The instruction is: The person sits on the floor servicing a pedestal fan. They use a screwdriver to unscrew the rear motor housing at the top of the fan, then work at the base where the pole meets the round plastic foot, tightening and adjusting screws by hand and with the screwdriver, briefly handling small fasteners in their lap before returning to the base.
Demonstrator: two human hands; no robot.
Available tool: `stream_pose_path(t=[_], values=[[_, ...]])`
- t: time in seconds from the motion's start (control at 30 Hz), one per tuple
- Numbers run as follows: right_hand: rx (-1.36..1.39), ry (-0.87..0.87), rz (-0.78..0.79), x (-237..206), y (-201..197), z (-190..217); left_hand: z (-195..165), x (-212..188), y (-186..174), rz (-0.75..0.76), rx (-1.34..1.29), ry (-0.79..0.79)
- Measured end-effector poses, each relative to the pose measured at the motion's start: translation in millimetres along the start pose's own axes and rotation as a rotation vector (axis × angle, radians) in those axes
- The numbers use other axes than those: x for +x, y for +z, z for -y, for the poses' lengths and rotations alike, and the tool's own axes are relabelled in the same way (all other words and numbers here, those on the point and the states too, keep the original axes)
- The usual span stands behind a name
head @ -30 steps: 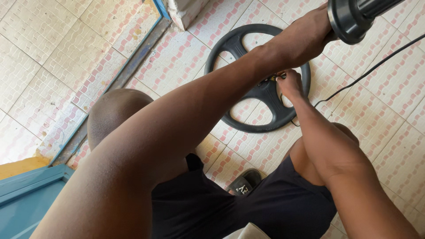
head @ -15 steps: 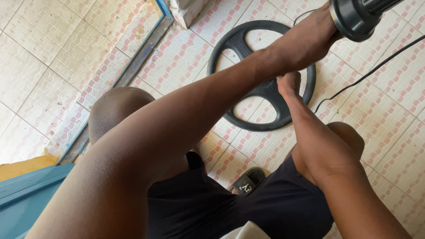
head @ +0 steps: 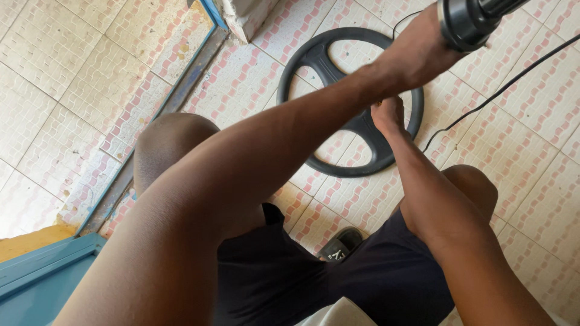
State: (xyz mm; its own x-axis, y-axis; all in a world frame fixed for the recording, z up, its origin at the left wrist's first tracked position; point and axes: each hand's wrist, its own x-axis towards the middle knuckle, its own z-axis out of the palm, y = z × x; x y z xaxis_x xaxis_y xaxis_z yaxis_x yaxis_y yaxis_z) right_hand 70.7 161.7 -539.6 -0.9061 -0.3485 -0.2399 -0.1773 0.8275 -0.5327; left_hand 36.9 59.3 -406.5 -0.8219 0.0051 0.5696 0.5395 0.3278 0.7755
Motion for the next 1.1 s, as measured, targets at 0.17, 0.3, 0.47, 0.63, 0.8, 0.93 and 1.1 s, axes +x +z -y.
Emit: stream_pose_path(t=[0.17,0.3,0.47,0.63,0.8,0.93,1.1], values=[[0.033,-0.29,-0.147,-2,-1,-7,14,20,-34,0.216,-0.232,0.113],[0.111,-0.175,-0.006,-2,3,-4,6,20,-58,0.323,-0.291,0.012],[0.134,-0.331,-0.024,-5,17,0,-2,8,-81,0.411,-0.241,-0.153],[0.069,-0.343,-0.049,-7,23,3,-7,7,-78,0.37,-0.143,-0.148],[0.027,-0.329,-0.048,-8,23,3,-16,9,-72,0.367,0.02,-0.176],[0.035,-0.314,-0.054,-7,25,2,-22,4,-77,0.378,0.154,-0.257],[0.064,-0.293,-0.046,-2,25,0,-24,-3,-73,0.31,0.218,-0.242]])
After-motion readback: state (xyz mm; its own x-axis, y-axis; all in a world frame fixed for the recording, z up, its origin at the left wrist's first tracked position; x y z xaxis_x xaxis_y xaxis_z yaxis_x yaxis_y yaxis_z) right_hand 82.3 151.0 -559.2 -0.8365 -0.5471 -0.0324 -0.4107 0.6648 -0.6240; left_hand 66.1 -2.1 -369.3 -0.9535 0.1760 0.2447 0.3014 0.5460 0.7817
